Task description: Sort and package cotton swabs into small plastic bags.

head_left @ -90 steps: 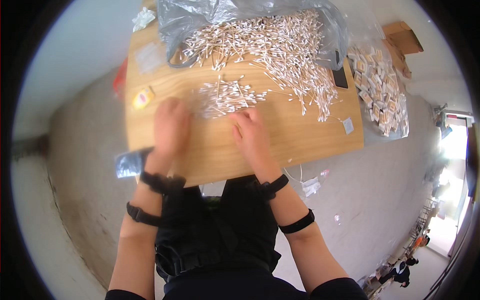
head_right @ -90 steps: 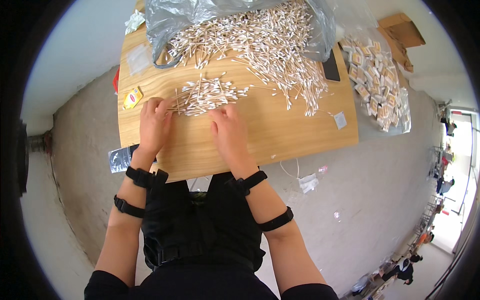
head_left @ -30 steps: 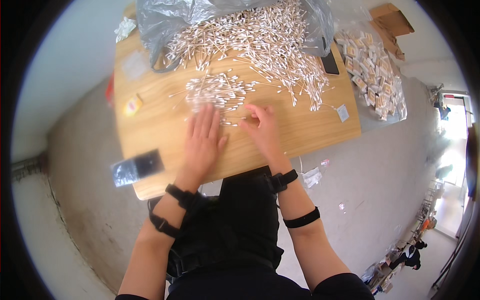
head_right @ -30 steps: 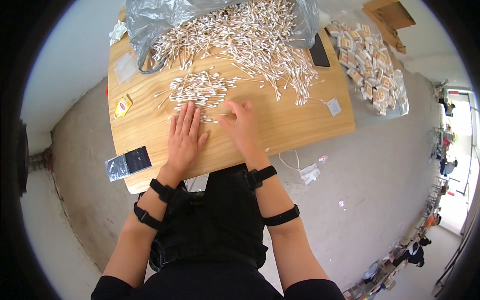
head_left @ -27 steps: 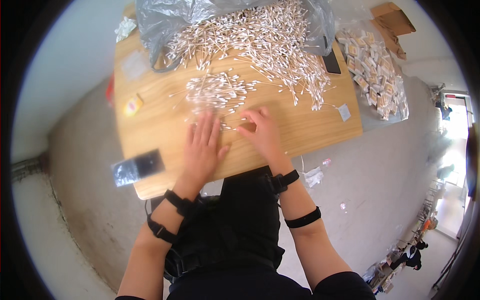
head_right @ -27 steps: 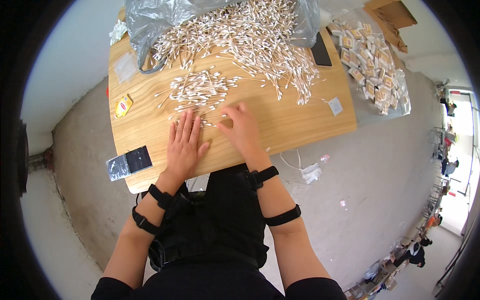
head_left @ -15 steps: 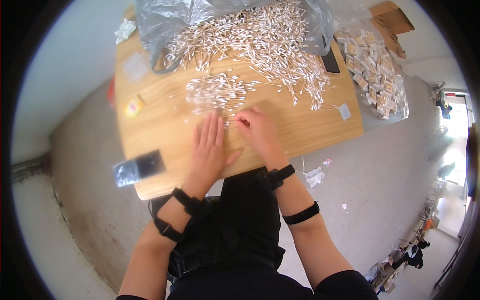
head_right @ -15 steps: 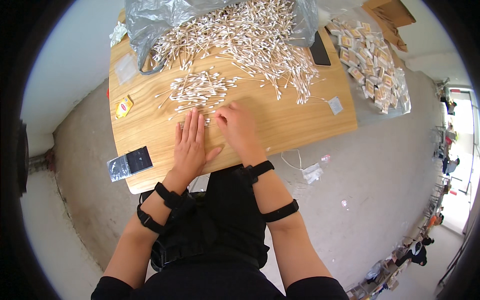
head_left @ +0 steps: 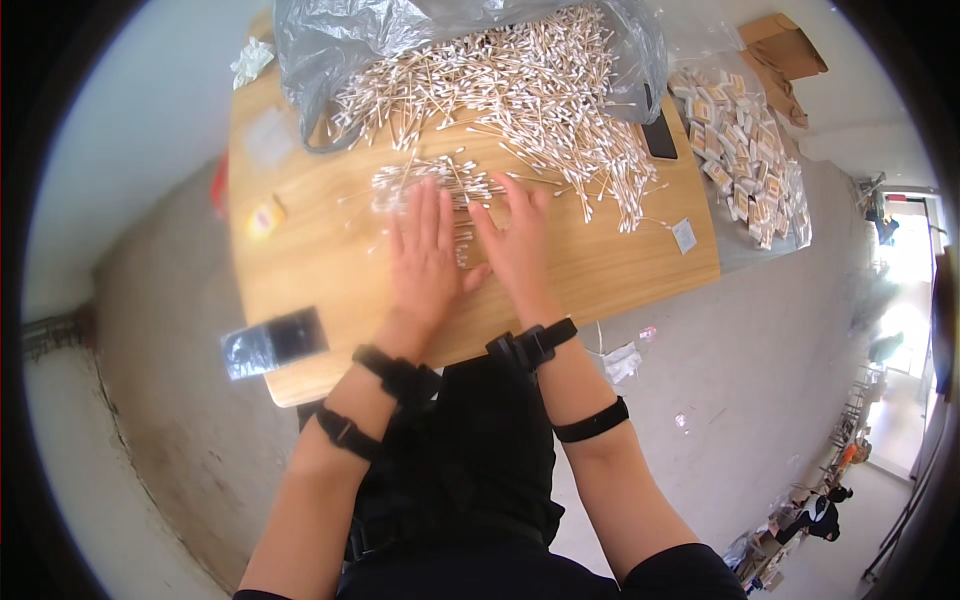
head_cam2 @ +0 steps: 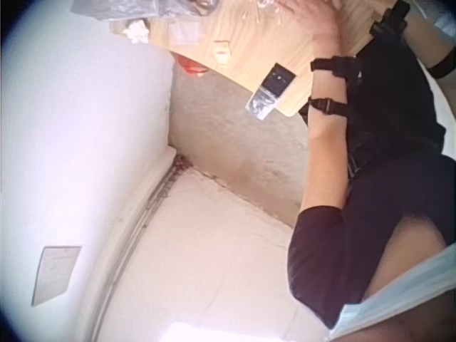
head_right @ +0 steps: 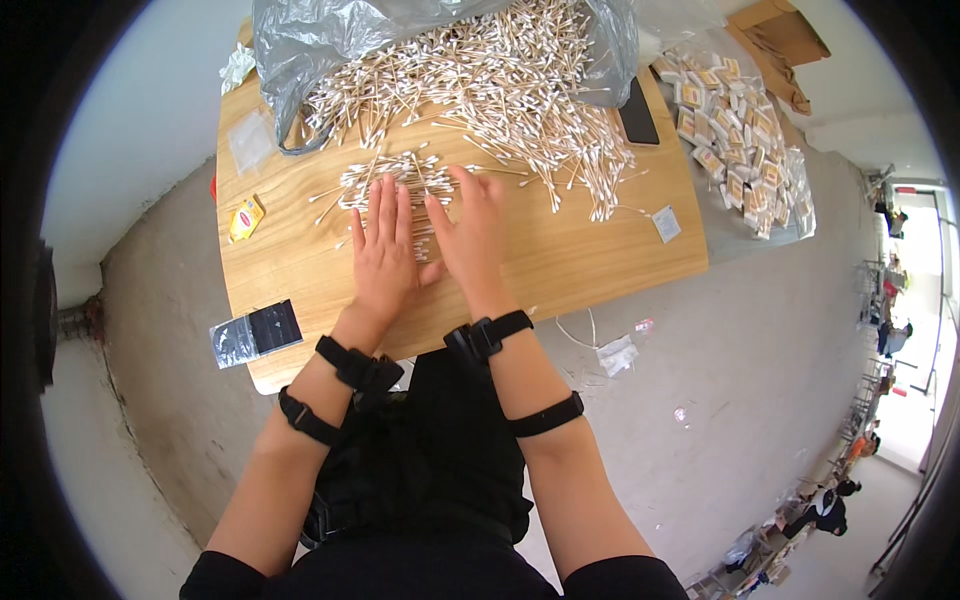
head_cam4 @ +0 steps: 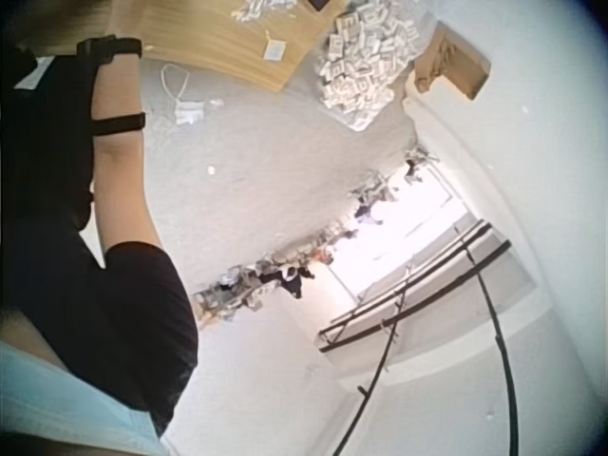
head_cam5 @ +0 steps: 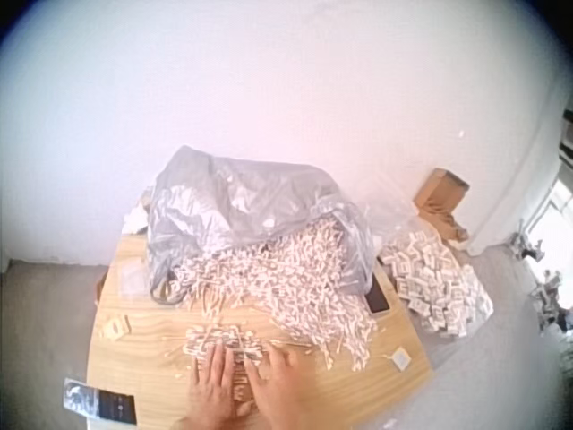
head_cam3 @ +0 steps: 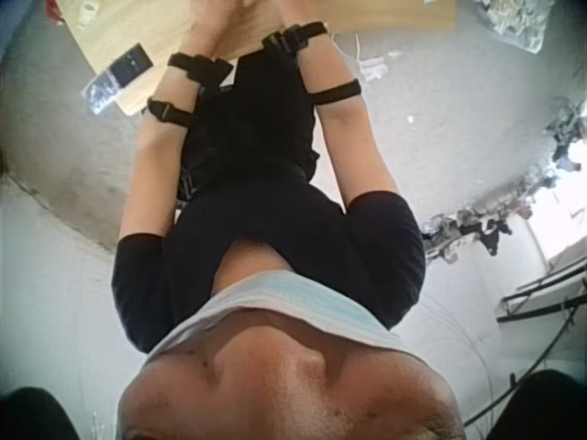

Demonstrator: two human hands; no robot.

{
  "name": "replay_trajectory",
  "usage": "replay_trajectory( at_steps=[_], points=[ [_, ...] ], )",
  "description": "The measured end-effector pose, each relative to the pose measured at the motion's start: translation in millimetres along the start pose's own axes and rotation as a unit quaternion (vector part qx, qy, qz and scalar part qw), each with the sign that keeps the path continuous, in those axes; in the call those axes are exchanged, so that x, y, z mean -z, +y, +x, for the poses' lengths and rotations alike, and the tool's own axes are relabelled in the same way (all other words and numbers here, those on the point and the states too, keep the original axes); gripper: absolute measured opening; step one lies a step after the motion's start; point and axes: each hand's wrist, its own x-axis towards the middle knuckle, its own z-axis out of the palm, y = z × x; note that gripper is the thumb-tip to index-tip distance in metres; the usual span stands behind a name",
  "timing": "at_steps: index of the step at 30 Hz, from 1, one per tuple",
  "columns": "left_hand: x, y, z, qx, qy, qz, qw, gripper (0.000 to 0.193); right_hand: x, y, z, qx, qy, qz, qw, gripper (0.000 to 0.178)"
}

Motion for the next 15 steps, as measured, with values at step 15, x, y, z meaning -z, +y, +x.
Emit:
replay_trajectory(
  at_steps=[15],
  points=[
    [-4.7,-4.6,-19.0,-0.018,-0.022,-0.016,0.999,0.102,10.0,22.9,7.8,0.055,-0.165,-0.034,0.984,0.019]
  ],
)
